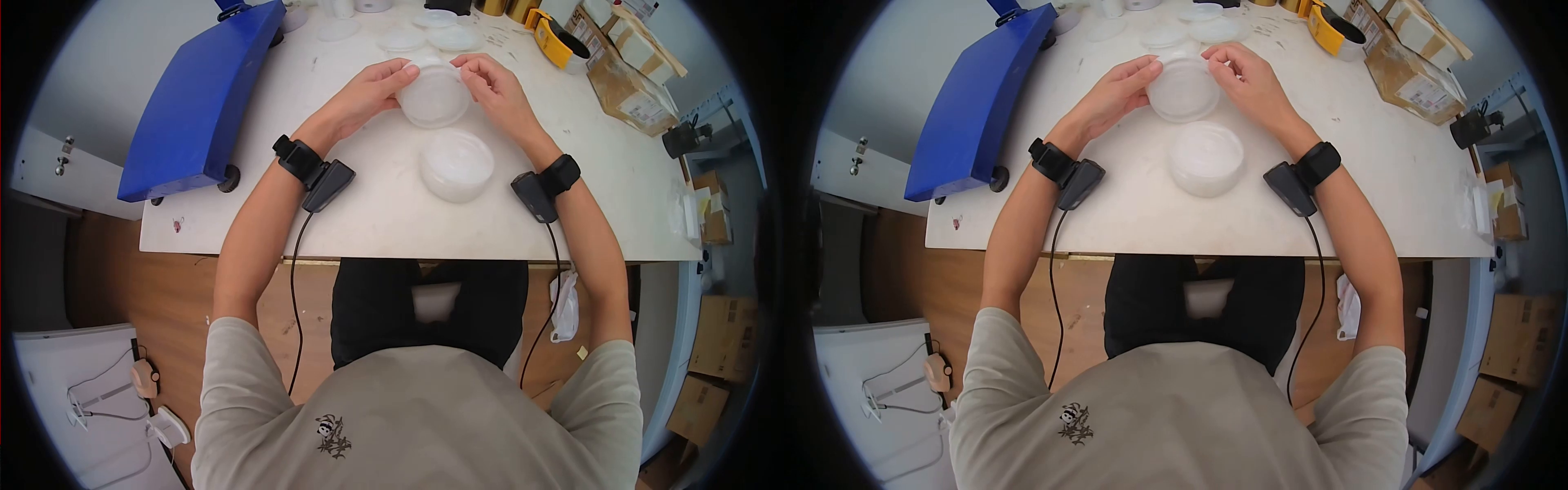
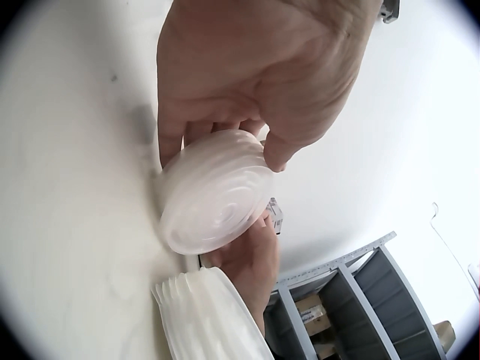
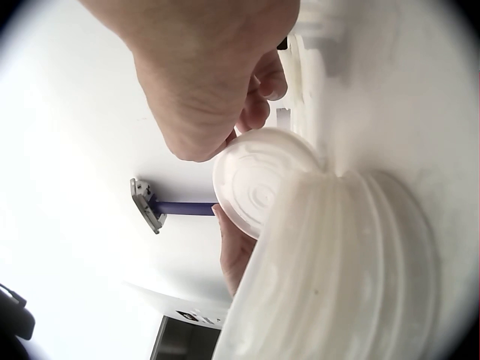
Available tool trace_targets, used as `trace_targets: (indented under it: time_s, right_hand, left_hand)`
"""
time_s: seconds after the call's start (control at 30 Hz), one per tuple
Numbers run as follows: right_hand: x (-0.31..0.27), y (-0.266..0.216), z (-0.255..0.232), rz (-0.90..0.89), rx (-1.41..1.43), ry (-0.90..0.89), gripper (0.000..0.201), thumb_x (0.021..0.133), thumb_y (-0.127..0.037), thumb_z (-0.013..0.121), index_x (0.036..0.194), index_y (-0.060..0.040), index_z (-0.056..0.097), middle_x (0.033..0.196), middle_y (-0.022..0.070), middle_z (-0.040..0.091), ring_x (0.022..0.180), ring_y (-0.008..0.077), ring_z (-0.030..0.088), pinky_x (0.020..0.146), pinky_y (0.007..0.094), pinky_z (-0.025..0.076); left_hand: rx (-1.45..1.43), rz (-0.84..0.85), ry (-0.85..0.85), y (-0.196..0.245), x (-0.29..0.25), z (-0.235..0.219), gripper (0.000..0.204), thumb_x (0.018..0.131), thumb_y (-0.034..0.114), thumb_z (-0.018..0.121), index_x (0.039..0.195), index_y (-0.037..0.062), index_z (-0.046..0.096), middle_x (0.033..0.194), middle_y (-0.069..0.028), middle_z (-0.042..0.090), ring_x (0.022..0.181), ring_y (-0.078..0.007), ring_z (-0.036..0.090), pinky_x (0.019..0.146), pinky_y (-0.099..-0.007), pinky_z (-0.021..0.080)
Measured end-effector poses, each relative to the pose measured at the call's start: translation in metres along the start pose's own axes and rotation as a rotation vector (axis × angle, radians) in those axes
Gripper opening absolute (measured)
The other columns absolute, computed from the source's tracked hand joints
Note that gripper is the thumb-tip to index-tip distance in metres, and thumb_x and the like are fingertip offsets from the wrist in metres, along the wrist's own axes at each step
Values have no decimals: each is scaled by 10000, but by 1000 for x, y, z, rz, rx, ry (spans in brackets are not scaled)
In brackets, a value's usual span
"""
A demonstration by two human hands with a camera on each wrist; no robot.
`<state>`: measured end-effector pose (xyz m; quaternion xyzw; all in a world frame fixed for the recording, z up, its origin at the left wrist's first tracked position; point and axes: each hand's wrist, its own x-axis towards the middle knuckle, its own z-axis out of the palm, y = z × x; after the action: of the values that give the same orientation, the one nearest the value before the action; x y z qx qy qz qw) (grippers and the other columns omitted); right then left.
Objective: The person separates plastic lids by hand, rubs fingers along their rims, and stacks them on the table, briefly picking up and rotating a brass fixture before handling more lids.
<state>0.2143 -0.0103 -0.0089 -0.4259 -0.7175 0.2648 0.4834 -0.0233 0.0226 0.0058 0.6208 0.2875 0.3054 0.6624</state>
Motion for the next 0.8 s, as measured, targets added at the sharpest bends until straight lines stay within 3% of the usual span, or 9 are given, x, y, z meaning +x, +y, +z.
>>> trace_targets:
  time_s: [0.17, 0.27, 0.43, 0.53, 0.63, 0.7, 0.8]
  right_hand:
    - [1, 2, 1, -20, -3, 45, 183, 952, -195, 578, 901, -21, 602, 1120, 27, 649, 777, 92, 527, 715, 245, 452]
    - [1, -2, 1, -7, 56, 43, 193, 956, -212, 588, 918, -24, 613, 1113, 21, 649, 732, 84, 515, 690, 241, 451]
    - [1, -2, 2, 69, 112, 40, 214, 945, -250, 628, 957, -36, 621, 1080, 10, 642, 675, 69, 495, 648, 228, 443]
    - [3, 12, 4, -13, 4, 53, 236, 925, -269, 660, 984, -43, 625, 1043, 5, 634, 678, 61, 494, 633, 225, 441]
    - [2, 11, 5, 17, 12, 61, 248, 912, -279, 679, 986, -47, 629, 964, -6, 636, 665, 56, 509, 612, 226, 442]
    - [0, 1, 2, 150, -1, 29, 242, 916, -276, 674, 992, -51, 630, 890, -13, 634, 652, 56, 533, 595, 226, 442]
    - [0, -2, 2, 148, -11, 33, 240, 918, -278, 671, 992, -54, 628, 848, -14, 626, 644, 58, 549, 589, 223, 443]
  left_hand:
    - [111, 25, -11, 2, -3, 6, 443, 968, 341, 609, 1287, 40, 547, 1191, -36, 616, 1086, -121, 572, 984, -326, 443]
    - [165, 9, -51, 1, -1, 0, 501, 982, 310, 588, 1364, 7, 476, 1277, -56, 585, 1164, -141, 556, 1049, -336, 423]
    - [-63, 64, 64, 0, 2, -4, 468, 987, 288, 574, 1344, 0, 481, 1275, -78, 590, 1169, -152, 569, 1035, -334, 451]
    - [-120, 92, 79, 1, 1, -3, 435, 1000, 304, 551, 1285, -22, 511, 1246, -95, 604, 1131, -165, 594, 1012, -339, 477]
    - [-289, 41, 51, 0, 4, -4, 443, 1021, 322, 501, 1286, -32, 502, 1258, -108, 599, 1145, -179, 593, 1012, -341, 487]
    - [-299, 34, 50, -1, 4, -5, 445, 1028, 323, 481, 1288, -37, 498, 1264, -115, 596, 1151, -187, 592, 1013, -346, 491]
    - [-313, 34, 45, 0, 3, -4, 445, 1036, 319, 461, 1293, -43, 491, 1275, -125, 592, 1159, -201, 593, 1016, -357, 491]
